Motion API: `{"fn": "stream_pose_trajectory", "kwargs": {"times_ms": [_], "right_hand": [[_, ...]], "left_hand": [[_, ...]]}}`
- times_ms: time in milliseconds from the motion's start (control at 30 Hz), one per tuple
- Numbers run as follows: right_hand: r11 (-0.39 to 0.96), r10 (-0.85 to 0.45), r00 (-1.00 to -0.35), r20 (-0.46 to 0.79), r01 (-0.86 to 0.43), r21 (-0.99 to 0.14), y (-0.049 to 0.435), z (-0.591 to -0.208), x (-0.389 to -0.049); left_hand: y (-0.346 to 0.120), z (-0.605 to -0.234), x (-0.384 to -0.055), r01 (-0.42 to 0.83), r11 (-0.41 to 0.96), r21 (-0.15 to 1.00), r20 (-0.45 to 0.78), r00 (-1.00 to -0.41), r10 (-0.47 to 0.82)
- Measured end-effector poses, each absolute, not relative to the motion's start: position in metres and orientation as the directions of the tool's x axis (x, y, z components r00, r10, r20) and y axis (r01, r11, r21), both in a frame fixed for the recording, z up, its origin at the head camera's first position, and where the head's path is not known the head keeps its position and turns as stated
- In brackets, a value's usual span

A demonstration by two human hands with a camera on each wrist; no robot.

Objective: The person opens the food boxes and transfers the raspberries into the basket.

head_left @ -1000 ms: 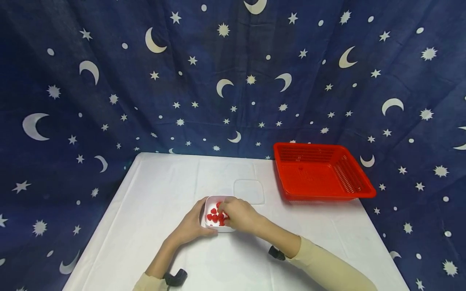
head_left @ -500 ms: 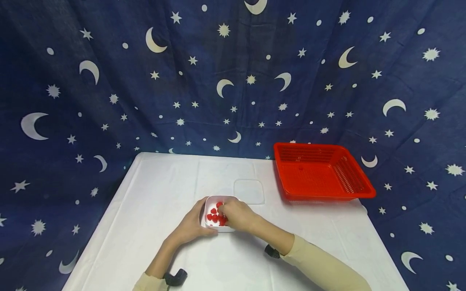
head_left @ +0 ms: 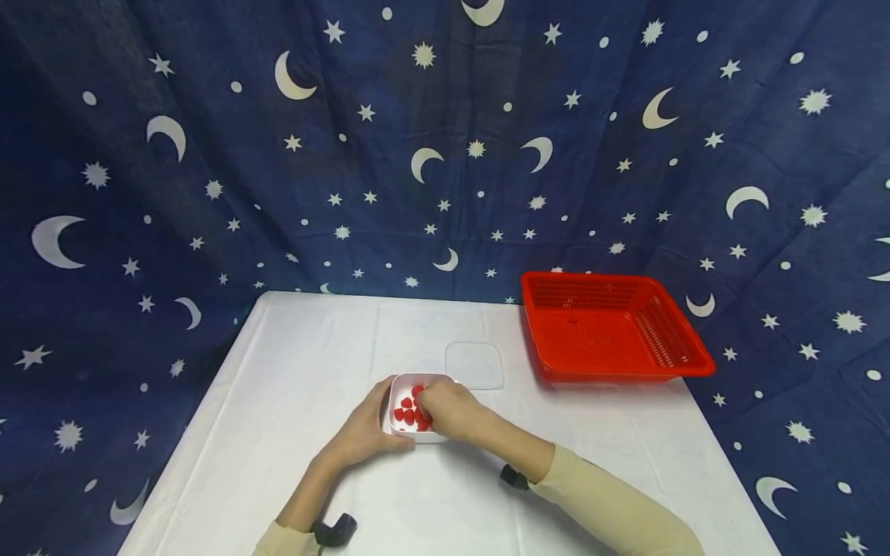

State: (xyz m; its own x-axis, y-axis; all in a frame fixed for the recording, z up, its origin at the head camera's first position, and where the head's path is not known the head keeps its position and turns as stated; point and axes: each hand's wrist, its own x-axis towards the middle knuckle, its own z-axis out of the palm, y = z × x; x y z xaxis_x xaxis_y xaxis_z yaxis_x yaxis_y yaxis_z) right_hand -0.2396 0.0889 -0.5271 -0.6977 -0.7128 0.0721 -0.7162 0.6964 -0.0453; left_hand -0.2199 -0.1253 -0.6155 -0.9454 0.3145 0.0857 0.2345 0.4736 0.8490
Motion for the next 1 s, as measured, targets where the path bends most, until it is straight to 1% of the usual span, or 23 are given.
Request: {"fn": "stream_pose_trajectory", "kwargs": {"times_ms": [233,333,400,633,800,900,1000], "right_hand": [[0.688,-0.723,-0.688,0.052,-0.725,-0.031,0.088,-0.526,-0.242],[0.677,-0.734,-0.677,0.059,-0.736,-0.015,0.089,-0.525,-0.243],[0.671,-0.739,-0.671,0.061,-0.741,-0.023,0.090,-0.524,-0.243],[0.671,-0.728,-0.685,0.033,-0.721,-0.171,0.094,-0.519,-0.246],[0.647,-0.731,-0.683,0.006,-0.695,-0.313,0.097,-0.505,-0.249],[0.641,-0.725,-0.689,0.002,-0.676,-0.362,0.099,-0.491,-0.251],[0.650,-0.710,-0.704,0.013,-0.662,-0.372,0.103,-0.476,-0.256]], "left_hand": [[-0.126,-0.614,-0.219,0.222,0.473,0.852,0.071,-0.946,0.316],[-0.126,-0.613,-0.218,0.223,0.473,0.853,0.072,-0.946,0.316],[-0.126,-0.613,-0.218,0.223,0.476,0.851,0.071,-0.946,0.315],[-0.126,-0.612,-0.218,0.220,0.479,0.850,0.070,-0.947,0.312],[-0.127,-0.611,-0.218,0.221,0.477,0.850,0.070,-0.947,0.314],[-0.126,-0.610,-0.218,0.218,0.485,0.847,0.067,-0.949,0.309],[-0.124,-0.609,-0.218,0.206,0.498,0.842,0.056,-0.952,0.300]]}}
